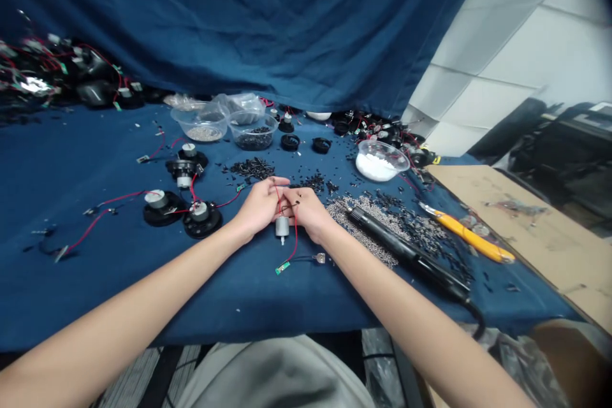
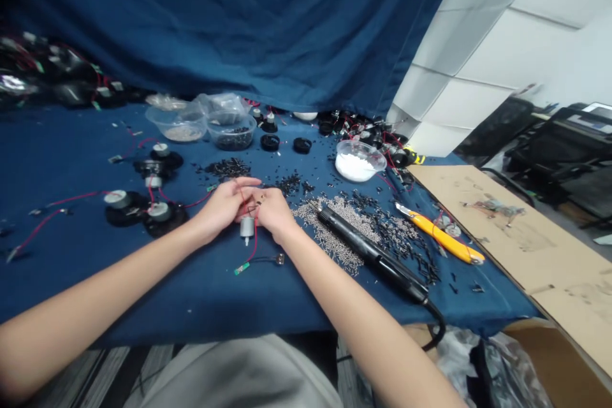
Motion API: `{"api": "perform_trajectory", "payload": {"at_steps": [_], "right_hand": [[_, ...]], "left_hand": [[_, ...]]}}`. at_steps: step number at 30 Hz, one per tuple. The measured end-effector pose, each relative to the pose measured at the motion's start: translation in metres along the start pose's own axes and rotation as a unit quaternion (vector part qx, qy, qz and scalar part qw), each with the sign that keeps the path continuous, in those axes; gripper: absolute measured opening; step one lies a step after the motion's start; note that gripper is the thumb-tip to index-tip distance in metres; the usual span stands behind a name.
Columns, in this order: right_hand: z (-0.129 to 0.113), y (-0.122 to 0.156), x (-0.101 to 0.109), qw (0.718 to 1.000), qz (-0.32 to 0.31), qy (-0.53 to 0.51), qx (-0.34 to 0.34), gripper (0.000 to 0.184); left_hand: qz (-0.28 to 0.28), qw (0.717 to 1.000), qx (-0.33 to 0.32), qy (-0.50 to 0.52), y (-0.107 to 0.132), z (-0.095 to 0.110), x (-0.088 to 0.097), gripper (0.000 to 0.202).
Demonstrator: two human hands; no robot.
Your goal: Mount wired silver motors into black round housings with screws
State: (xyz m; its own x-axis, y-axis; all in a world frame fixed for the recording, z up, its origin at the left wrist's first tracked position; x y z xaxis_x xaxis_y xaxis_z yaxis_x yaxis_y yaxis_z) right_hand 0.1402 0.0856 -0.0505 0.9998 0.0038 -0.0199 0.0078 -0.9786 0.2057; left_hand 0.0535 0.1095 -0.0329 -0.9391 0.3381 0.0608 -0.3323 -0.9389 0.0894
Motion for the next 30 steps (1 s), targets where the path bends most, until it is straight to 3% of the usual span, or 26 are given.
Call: {"api": "perform_trajectory", "payload": {"at_steps": [7, 11, 19, 23, 30], "right_hand": [[-0.009, 0.032, 0.002, 0.991, -0.125, -0.052, 0.018, 0.018], [-0.01, 0.039, 0.001, 0.98, -0.183, -0.033, 0.072, 0.036], [-0.015, 0.062, 0.004, 0.976, -0.116, 0.019, 0.181, 0.035], [-0.016, 0.068, 0.006, 0.981, -0.078, 0.025, 0.175, 0.032], [-0.008, 0.063, 0.007, 0.984, -0.092, -0.007, 0.15, 0.037]], "left_hand": [[-0.074, 0.993, -0.064, -0.069, 0.013, 0.004, 0.026, 0.019], [-0.117, 0.986, -0.078, -0.095, 0.029, 0.006, 0.036, 0.02], [-0.144, 0.981, -0.105, -0.076, 0.051, 0.018, 0.034, 0.019], [-0.174, 0.977, -0.093, -0.087, 0.052, 0.018, 0.029, 0.019], [-0.2, 0.972, -0.072, -0.096, 0.048, 0.01, 0.027, 0.022]]}}
Point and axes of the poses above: each hand's wrist, its own y-axis away from the middle knuckle, its own x-axis out of the back of the hand, z = x × y, the point moved 6 cm from there along -y, towards the middle knuckle, and after that the axes turned 2 degrees about y, right-handed, at the moved point
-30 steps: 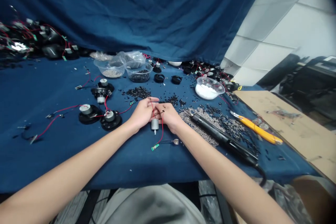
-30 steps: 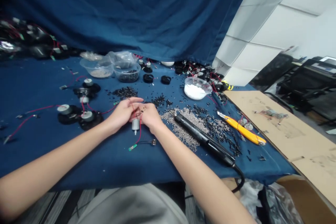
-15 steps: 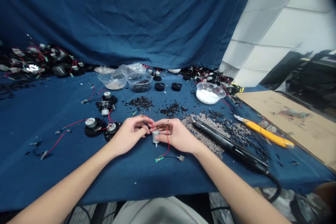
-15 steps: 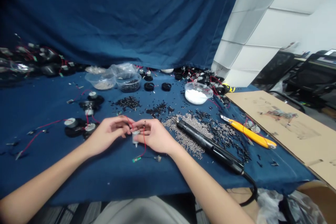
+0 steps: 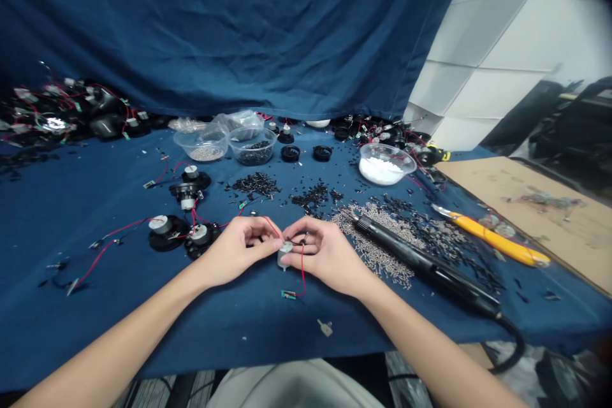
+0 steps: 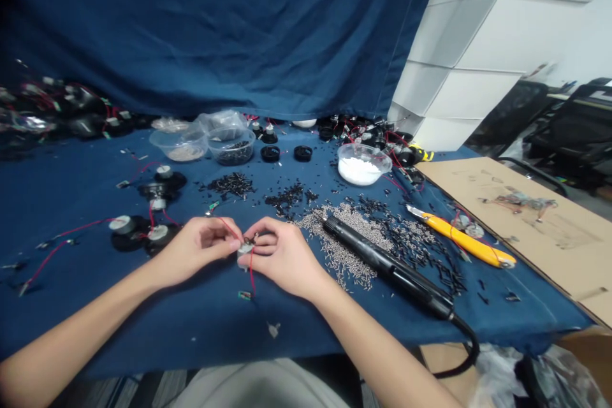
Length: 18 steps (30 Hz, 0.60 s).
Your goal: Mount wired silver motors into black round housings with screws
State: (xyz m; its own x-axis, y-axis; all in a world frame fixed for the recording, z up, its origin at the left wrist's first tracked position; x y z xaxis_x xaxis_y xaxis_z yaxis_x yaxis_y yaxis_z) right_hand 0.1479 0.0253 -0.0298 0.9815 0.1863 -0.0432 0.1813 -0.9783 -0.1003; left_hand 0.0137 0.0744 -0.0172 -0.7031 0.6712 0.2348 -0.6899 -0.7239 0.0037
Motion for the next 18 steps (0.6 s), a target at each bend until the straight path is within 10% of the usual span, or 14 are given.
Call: {"api": "perform_trajectory", "payload": {"at_steps": [18], "right_hand": [[0.0013, -0.004, -0.0007, 0.997, -0.046, -0.05, -0.031, 0.02]], "left_hand": [[-0.068, 0.997, 0.02, 0.03, 0.0028, 0.0015, -0.0079, 0.025]]}}
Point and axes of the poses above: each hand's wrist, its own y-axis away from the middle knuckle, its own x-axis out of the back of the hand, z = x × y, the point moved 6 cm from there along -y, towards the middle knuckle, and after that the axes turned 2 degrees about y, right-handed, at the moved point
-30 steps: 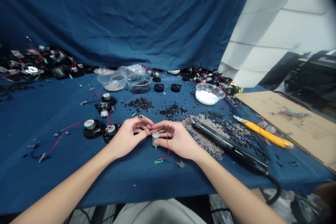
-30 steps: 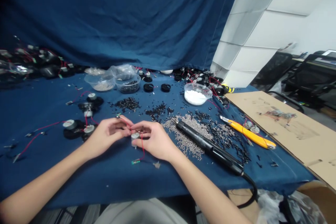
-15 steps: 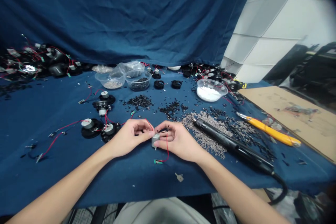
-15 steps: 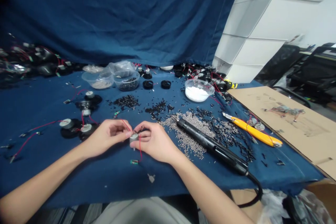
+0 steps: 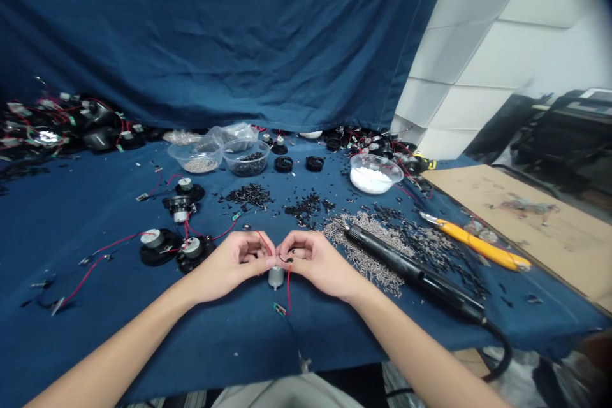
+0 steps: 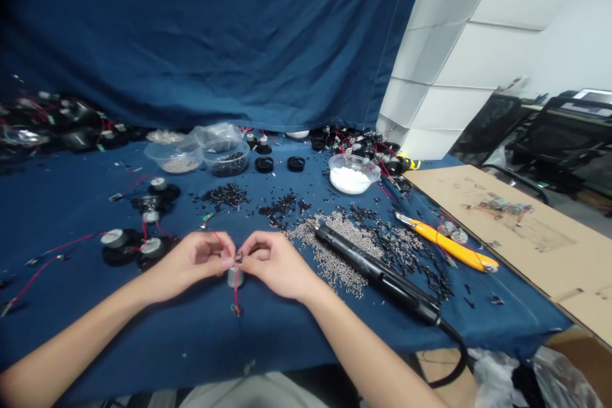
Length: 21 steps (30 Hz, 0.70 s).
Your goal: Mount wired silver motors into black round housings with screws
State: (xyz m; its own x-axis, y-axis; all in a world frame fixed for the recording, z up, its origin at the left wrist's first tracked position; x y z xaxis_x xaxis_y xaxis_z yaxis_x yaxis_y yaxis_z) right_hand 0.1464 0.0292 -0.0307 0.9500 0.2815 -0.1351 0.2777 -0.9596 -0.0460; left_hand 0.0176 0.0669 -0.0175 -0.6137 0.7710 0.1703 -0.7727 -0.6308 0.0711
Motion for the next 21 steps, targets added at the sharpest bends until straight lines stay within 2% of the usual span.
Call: {"api": "perform_trajectory", "payload": {"at_steps": [5, 8, 10, 12, 14, 17, 21], "right_hand": [[-0.001, 0.001, -0.001, 1.0, 0.024, 0.017, 0.008, 0.018], [-0.002, 0.001, -0.002, 0.999, 0.035, 0.001, 0.006, 0.021], [-0.004, 0.001, -0.001, 0.999, 0.043, -0.025, 0.011, 0.028], [-0.009, 0.002, 0.0, 0.997, 0.056, -0.06, 0.008, 0.038], [-0.014, 0.006, 0.004, 0.994, 0.069, -0.082, -0.001, 0.046], [-0.023, 0.016, 0.013, 0.991, 0.091, -0.101, -0.009, 0.048], [-0.023, 0.035, 0.031, 0.982, 0.118, -0.146, -0.018, 0.044]], "left_hand": [[-0.015, 1.0, 0.009, 0.002, 0.001, -0.001, -0.001, 0.024], [-0.001, 1.0, 0.015, 0.014, 0.002, 0.0, 0.001, 0.034], [0.031, 0.999, 0.014, 0.004, -0.002, 0.004, 0.005, 0.038], [0.093, 0.995, 0.003, -0.032, -0.016, 0.011, 0.014, 0.033], [0.161, 0.983, -0.013, -0.083, -0.042, 0.02, 0.024, 0.027], [0.218, 0.956, -0.032, -0.197, -0.103, 0.034, 0.038, 0.025], [0.272, 0.902, -0.033, -0.334, -0.18, 0.036, 0.062, 0.043]]}}
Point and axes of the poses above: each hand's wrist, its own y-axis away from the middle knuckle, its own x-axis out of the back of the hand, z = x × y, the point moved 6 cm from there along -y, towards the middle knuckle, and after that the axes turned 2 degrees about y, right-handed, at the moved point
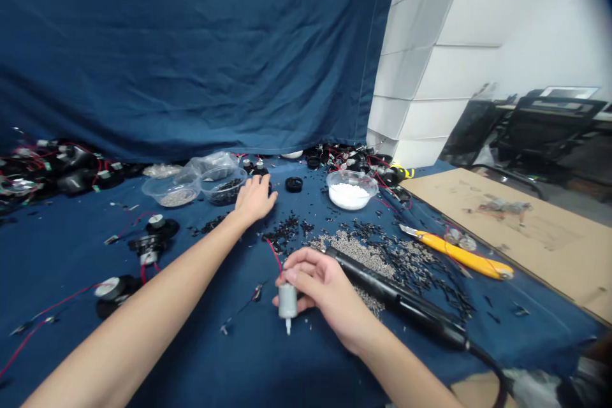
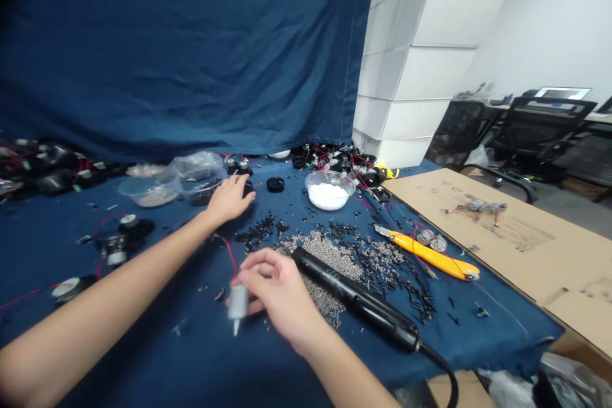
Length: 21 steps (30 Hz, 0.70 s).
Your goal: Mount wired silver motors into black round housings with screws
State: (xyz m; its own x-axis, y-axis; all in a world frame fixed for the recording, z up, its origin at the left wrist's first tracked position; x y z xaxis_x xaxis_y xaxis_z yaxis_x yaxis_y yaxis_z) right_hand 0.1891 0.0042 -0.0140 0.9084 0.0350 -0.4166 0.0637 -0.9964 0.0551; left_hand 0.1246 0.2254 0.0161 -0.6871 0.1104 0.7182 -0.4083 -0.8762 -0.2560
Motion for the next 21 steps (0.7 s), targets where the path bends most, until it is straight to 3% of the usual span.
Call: {"api": "perform_trajectory", "payload": {"at_steps": [5, 9, 12, 15, 18, 21], "right_hand": [[0.02, 0.01, 0.029, 0.998, 0.06, 0.011, -0.034, 0.037], [0.019, 0.015, 0.035, 0.972, 0.11, 0.2, 0.058, 0.015], [0.011, 0.023, 0.023, 0.929, 0.06, 0.341, 0.133, 0.011], [0.006, 0.033, 0.013, 0.893, 0.013, 0.422, 0.158, 0.037], [0.002, 0.04, 0.006, 0.868, -0.001, 0.471, 0.159, 0.044], [-0.002, 0.041, 0.003, 0.849, 0.006, 0.507, 0.151, 0.042]], "left_hand": [[-0.027, 0.997, 0.004, -0.076, -0.044, -0.018, -0.014, 0.037], [-0.028, 0.999, -0.001, -0.035, -0.041, -0.007, -0.004, 0.044], [-0.073, 0.996, 0.017, 0.057, -0.01, 0.014, 0.006, 0.058], [-0.157, 0.973, 0.025, 0.165, 0.04, 0.044, 0.02, 0.074], [-0.228, 0.933, 0.029, 0.276, 0.088, 0.071, 0.041, 0.069], [-0.3, 0.896, 0.001, 0.327, 0.111, 0.09, 0.055, 0.058]]}}
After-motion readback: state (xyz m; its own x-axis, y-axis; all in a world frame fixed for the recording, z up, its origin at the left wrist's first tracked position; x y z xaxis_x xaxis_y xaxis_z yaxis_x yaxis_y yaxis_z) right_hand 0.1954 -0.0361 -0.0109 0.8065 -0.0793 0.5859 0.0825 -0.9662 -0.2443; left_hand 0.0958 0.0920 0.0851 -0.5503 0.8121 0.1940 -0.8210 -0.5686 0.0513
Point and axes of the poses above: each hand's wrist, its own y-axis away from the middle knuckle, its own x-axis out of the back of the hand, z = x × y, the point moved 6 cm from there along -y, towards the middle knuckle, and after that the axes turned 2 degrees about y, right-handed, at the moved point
